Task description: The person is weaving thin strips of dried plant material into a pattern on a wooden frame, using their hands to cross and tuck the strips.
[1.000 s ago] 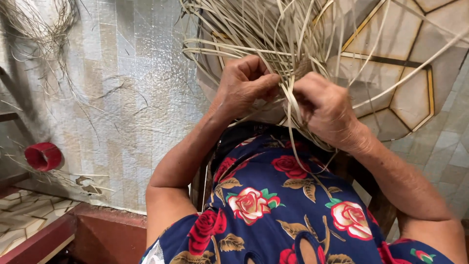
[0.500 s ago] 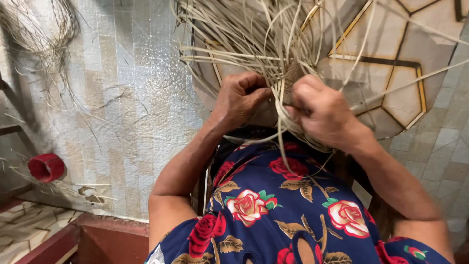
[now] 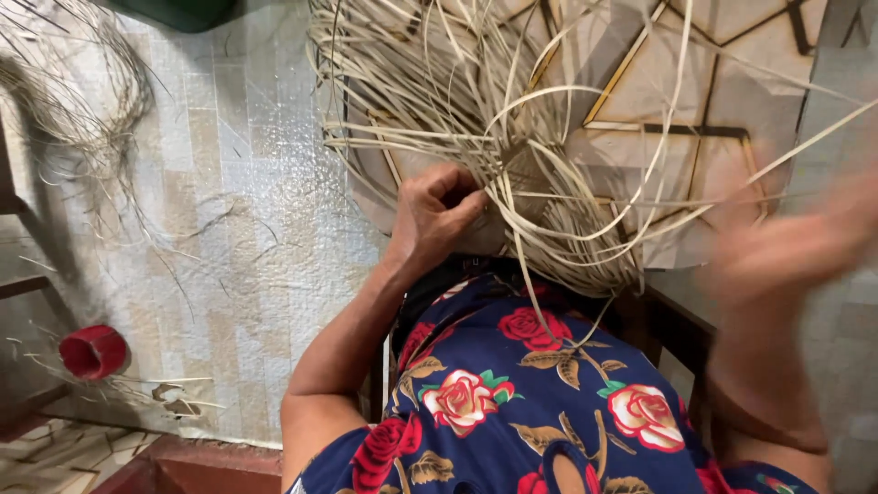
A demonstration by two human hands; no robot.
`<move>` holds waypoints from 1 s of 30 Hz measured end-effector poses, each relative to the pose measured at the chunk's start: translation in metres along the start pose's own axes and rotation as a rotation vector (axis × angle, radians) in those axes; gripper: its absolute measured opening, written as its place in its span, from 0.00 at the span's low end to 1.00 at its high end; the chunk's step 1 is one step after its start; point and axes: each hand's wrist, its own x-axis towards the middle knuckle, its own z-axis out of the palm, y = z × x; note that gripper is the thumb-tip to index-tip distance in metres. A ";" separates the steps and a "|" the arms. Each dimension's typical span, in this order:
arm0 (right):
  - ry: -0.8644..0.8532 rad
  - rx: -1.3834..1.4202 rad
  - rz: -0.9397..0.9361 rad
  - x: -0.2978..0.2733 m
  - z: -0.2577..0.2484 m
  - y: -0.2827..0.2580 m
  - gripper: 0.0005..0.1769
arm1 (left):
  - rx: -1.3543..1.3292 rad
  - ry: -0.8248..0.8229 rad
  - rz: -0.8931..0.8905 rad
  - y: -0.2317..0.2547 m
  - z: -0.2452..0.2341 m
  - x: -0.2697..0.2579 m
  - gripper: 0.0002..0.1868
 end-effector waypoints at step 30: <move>-0.517 0.763 -0.007 0.037 0.074 -0.049 0.09 | 0.070 -0.013 0.253 -0.047 0.012 0.033 0.05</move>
